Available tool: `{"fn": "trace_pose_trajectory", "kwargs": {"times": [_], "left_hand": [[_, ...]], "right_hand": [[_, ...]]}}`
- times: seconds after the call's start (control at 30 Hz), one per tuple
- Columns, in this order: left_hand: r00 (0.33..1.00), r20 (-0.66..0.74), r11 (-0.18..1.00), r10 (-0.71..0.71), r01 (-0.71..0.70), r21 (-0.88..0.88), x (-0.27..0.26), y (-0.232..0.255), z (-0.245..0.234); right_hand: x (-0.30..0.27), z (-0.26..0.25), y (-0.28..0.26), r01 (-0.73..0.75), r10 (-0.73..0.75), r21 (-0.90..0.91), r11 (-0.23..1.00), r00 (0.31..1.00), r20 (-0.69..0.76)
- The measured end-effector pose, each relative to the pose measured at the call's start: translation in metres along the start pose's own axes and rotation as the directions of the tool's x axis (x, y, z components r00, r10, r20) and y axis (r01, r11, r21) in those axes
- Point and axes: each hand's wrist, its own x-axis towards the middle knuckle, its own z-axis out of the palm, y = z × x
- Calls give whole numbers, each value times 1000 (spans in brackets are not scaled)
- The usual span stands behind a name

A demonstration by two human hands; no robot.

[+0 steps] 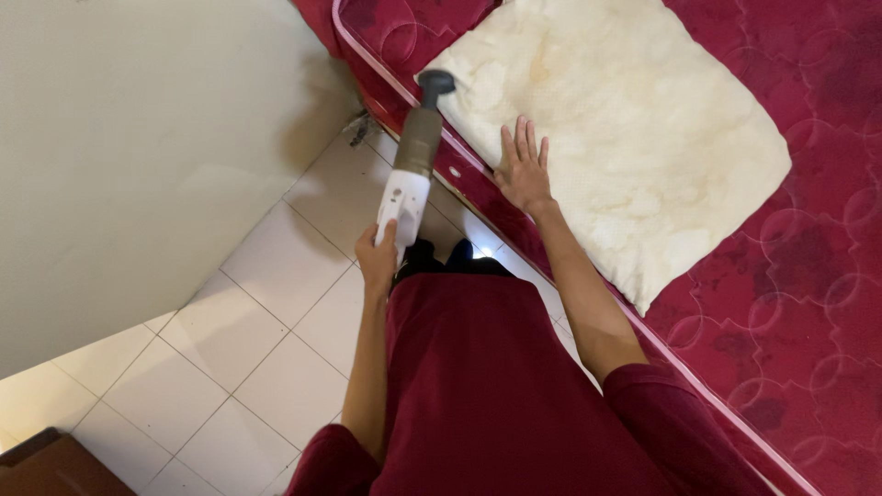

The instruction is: The person uses a handheld vacuum cleaner to clean a cream-colored pillow placed on a red patterned mattress. After vacuuming the pillow, the person moves it aside and proceeds to vacuum the mattress surface directly.

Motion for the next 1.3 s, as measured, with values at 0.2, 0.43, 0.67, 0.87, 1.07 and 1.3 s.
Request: {"fn": "trace_pose_trajectory", "kwargs": {"times": [0.2, 0.43, 0.67, 0.87, 1.07, 1.3], "left_hand": [[997, 68, 997, -33, 37, -61, 12, 13, -9], [983, 180, 999, -22, 14, 46, 19, 9, -49], [970, 238, 995, 50, -70, 74, 89, 45, -18], [938, 346, 1000, 7, -16, 22, 109, 77, -20], [907, 407, 994, -109, 87, 72, 96, 59, -74], [871, 489, 997, -45, 9, 75, 124, 55, -51]], "right_hand": [[-3, 0, -1, -23, 23, 24, 999, 1000, -11], [-5, 15, -8, -61, 65, 36, 997, 993, -98], [7, 9, -25, -185, 187, 38, 982, 981, -56], [17, 16, -31, -257, 261, 54, 965, 963, -72], [27, 17, -42, -271, 281, 75, 960, 931, -231], [38, 4, -62, -297, 299, 37, 954, 943, -147]]}}
